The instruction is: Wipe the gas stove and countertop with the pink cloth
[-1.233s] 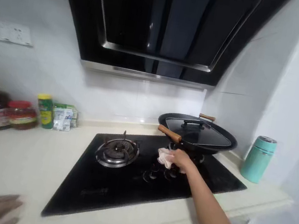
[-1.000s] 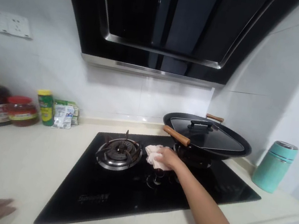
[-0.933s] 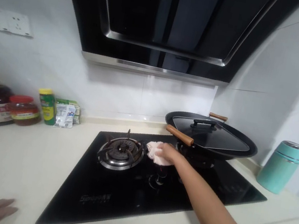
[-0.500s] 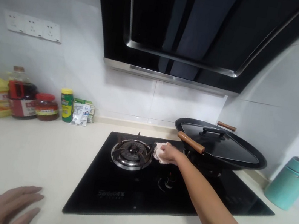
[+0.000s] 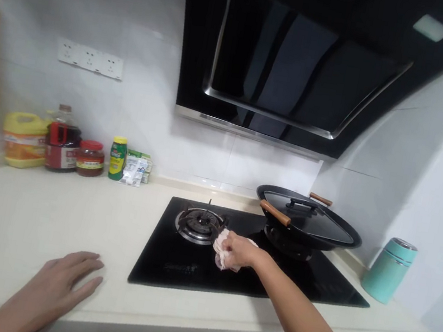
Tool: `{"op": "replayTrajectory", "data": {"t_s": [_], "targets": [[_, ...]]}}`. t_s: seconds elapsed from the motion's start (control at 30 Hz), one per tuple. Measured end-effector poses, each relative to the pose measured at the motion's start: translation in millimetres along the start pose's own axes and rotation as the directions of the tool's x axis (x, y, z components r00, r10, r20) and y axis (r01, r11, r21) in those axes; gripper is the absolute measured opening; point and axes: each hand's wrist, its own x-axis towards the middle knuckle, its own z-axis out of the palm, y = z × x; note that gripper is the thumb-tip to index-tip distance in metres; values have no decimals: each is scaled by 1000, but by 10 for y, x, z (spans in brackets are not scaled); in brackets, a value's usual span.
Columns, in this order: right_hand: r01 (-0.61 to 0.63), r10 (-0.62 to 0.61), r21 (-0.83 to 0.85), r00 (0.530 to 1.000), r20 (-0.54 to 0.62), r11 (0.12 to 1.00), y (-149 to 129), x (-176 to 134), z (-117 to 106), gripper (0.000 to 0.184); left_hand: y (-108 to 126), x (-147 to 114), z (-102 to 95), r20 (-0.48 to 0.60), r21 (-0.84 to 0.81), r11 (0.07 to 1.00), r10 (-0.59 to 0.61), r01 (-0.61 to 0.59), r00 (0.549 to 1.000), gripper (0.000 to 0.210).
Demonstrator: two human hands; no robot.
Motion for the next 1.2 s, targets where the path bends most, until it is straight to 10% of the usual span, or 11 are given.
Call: {"op": "replayTrajectory", "data": {"t_s": [0.4, 0.83, 1.03, 1.2], "targets": [[115, -116, -13, 982, -151, 993, -905, -331, 348, 17, 171, -10, -138, 19, -64, 998, -25, 26, 999, 32], [195, -162, 124, 957, -240, 973, -2044, 787, 779, 43, 125, 92, -232, 28, -297, 904, -315, 309, 949, 56], [441, -395, 64, 852, -343, 895, -2422, 430, 1130, 43, 124, 128, -289, 51, -258, 914, -310, 313, 949, 57], [428, -351, 76, 820, -452, 901, -2237, -65, 1189, 60, 125, 136, -332, 92, -198, 939, -269, 282, 959, 55]]}}
